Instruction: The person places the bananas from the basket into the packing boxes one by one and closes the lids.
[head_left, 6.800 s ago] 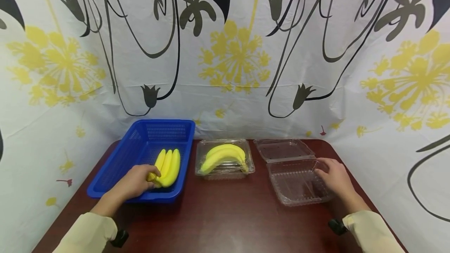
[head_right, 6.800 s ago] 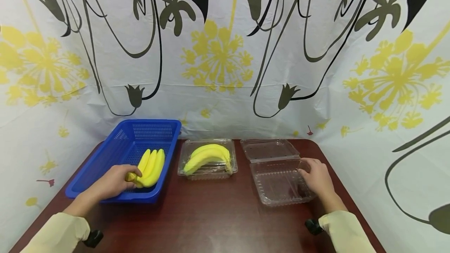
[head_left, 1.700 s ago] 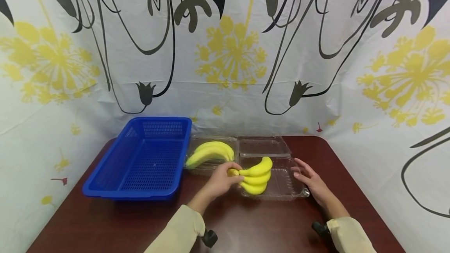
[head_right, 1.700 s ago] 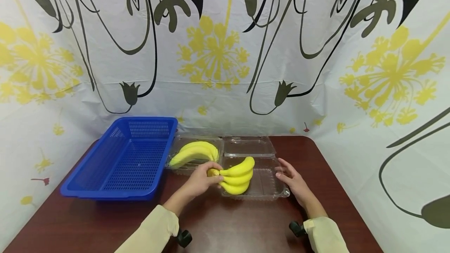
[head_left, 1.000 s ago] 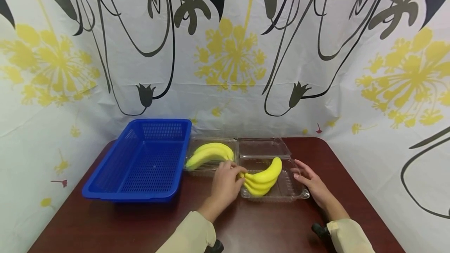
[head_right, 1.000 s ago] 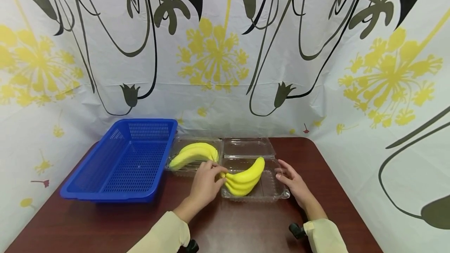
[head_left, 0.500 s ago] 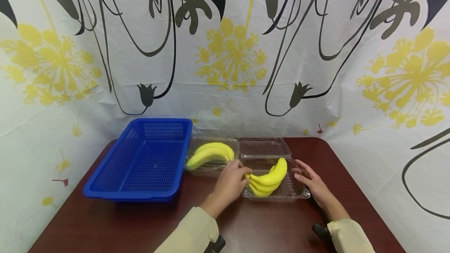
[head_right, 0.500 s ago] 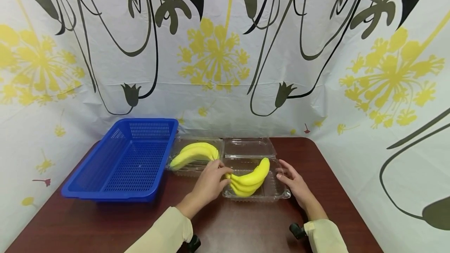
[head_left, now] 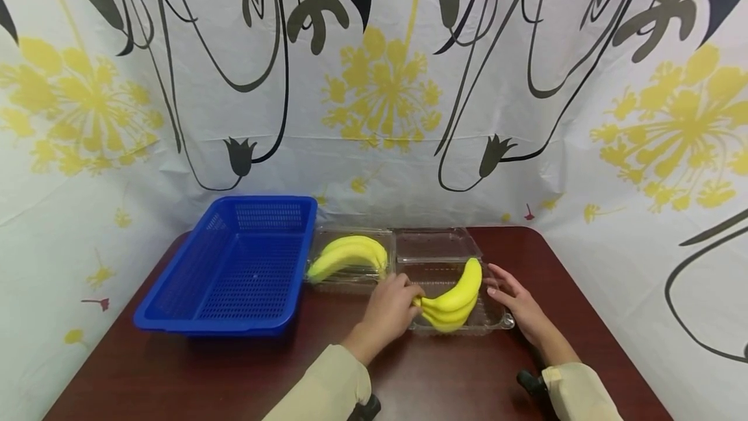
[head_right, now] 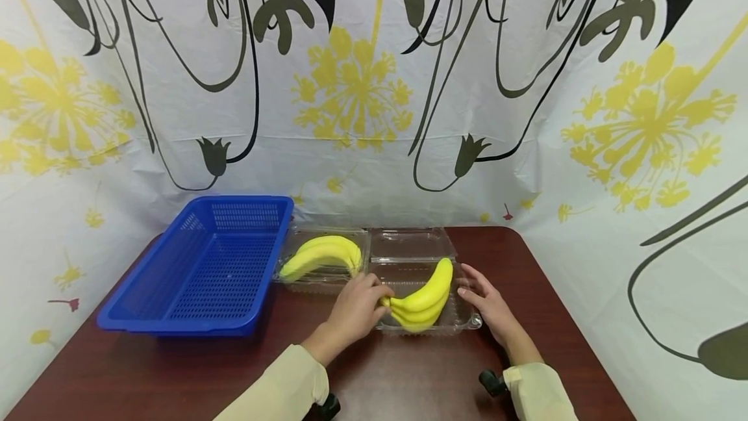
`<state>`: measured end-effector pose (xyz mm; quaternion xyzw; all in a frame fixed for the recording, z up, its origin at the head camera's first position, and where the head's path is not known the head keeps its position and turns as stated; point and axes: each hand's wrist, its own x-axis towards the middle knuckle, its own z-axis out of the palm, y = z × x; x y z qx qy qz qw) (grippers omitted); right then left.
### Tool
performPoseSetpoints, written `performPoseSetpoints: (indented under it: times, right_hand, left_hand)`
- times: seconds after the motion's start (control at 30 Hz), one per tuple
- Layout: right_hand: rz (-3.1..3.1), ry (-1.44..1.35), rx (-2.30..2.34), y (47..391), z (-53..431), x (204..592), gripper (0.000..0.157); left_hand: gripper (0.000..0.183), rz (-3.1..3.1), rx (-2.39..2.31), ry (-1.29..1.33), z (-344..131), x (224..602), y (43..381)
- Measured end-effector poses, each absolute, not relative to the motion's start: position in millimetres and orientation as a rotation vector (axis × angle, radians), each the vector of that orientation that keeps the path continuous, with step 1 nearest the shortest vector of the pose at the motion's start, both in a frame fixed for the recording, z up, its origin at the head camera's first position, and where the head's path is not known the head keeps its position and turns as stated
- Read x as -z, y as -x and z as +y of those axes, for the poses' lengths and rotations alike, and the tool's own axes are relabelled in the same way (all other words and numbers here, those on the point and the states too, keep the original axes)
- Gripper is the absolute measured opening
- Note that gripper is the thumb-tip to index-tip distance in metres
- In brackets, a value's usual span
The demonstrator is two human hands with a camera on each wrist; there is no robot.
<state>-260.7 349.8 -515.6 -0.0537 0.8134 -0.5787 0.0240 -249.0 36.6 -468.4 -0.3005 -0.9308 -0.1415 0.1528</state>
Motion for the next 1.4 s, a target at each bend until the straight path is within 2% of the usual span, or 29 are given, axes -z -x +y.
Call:
performPoseSetpoints:
  times: [0.23, 0.43, 0.67, 0.77, 0.93, 1.1, 1.4]
  right_hand:
    - [2.553, 0.193, 1.764, 264, 350, 515, 0.064]
    - [2.563, 0.191, 1.762, 266, 349, 514, 0.063]
    - [2.552, 0.192, 1.812, 267, 348, 515, 0.063]
    - [2.538, 0.198, 1.836, 266, 348, 514, 0.063]
    - [2.478, 0.144, 1.891, 265, 347, 510, 0.063]
    - [2.4, -0.038, 1.959, 271, 347, 501, 0.067]
    - [2.297, -0.158, 2.055, 295, 348, 488, 0.073]
  left_hand:
    - [0.016, -2.64, 0.521, 0.858, 30, 471, 248]
    - [0.014, -2.518, 1.053, 0.643, 27, 486, 239]
    - [0.033, -2.196, 1.858, 0.187, 34, 512, 227]
    - [0.039, -2.127, 2.061, 0.113, 36, 520, 223]
    - [0.053, -2.122, 2.208, 0.206, 35, 524, 220]
    - [0.066, -2.169, 2.219, 0.304, 34, 526, 219]
    - [0.072, -2.157, 2.269, 0.389, 28, 528, 217]
